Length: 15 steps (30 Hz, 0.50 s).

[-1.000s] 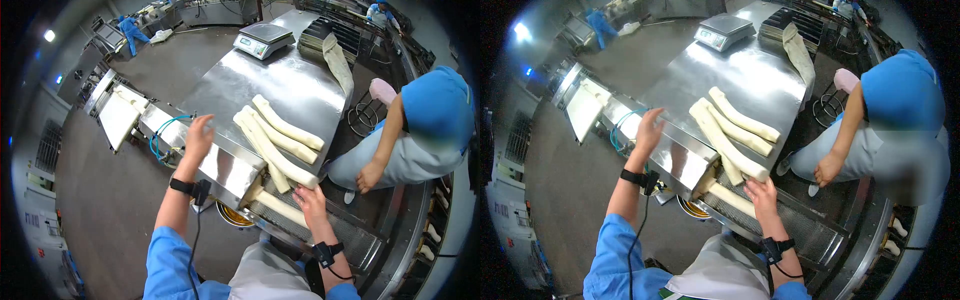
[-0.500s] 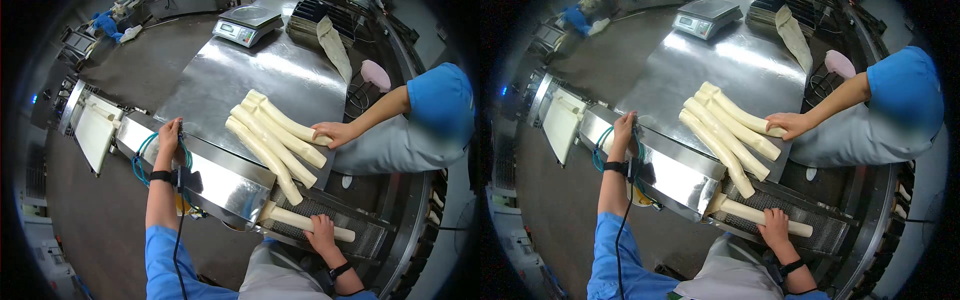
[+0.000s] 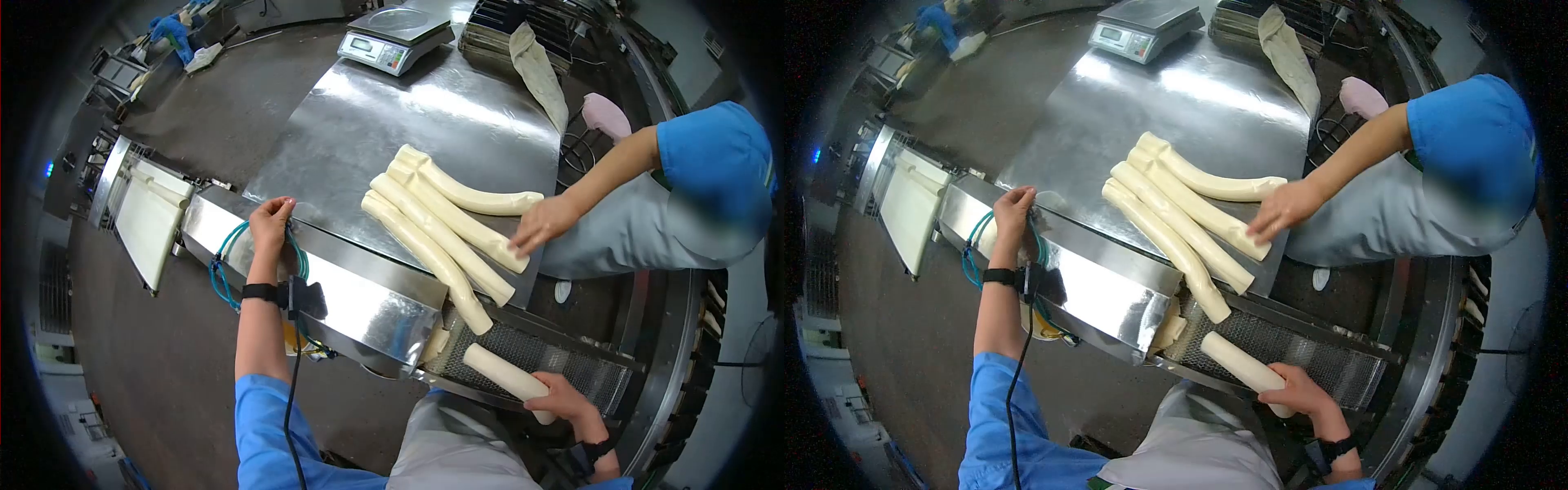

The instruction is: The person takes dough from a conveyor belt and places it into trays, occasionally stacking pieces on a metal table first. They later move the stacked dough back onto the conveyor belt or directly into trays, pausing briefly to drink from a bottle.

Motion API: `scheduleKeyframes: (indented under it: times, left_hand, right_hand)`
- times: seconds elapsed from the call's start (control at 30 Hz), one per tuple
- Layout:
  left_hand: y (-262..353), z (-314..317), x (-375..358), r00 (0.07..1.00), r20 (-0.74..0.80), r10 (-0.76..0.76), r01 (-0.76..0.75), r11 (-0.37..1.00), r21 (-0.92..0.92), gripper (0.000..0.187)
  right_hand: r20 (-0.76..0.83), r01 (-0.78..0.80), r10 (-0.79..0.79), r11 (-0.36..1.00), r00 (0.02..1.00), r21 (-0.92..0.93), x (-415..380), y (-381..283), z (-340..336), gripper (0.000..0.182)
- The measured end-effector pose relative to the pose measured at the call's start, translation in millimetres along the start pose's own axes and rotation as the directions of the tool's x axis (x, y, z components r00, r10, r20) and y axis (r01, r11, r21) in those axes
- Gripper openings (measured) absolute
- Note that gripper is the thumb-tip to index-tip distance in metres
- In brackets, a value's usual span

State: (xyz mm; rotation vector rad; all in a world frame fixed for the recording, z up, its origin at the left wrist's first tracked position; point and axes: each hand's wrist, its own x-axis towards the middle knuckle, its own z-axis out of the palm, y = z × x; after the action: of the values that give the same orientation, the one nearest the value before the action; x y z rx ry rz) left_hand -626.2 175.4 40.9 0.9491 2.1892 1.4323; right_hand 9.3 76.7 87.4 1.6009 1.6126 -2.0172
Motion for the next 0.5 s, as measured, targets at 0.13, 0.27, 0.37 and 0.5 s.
scheduleKeyframes:
  times: [0.13, 0.27, 0.37, 0.5]
  left_hand:
    - [22.0, -1.6, -10.0, 0.999, 0.002, -0.035, 0.035, 0.999, -0.016, 0.04]
    - [26.8, -28.8, -26.0, 0.988, -0.147, 0.046, -0.062, 0.992, -0.11, 0.048]
    - [49.6, -47.1, -81.1, 0.964, -0.235, 0.128, -0.162, 0.977, -0.136, 0.036]
    - [24.2, -75.0, -162.9, 0.942, -0.312, 0.126, -0.187, 0.967, -0.173, 0.024]
  right_hand:
    - [-0.011, 0.07, -0.07, 0.933, 0.997, 0.352, -13.9, -38.9, -1.7, 0.058]
    - [-0.007, 0.181, -0.21, 0.827, 0.978, 0.533, -6.4, -111.9, 3.6, 0.066]
    - [-0.006, 0.46, -0.487, 0.821, 0.873, 0.338, 22.1, -195.1, 13.0, 0.063]
    - [0.172, 0.683, -0.679, 0.729, 0.713, 0.045, 94.5, -307.4, 49.6, 0.052]
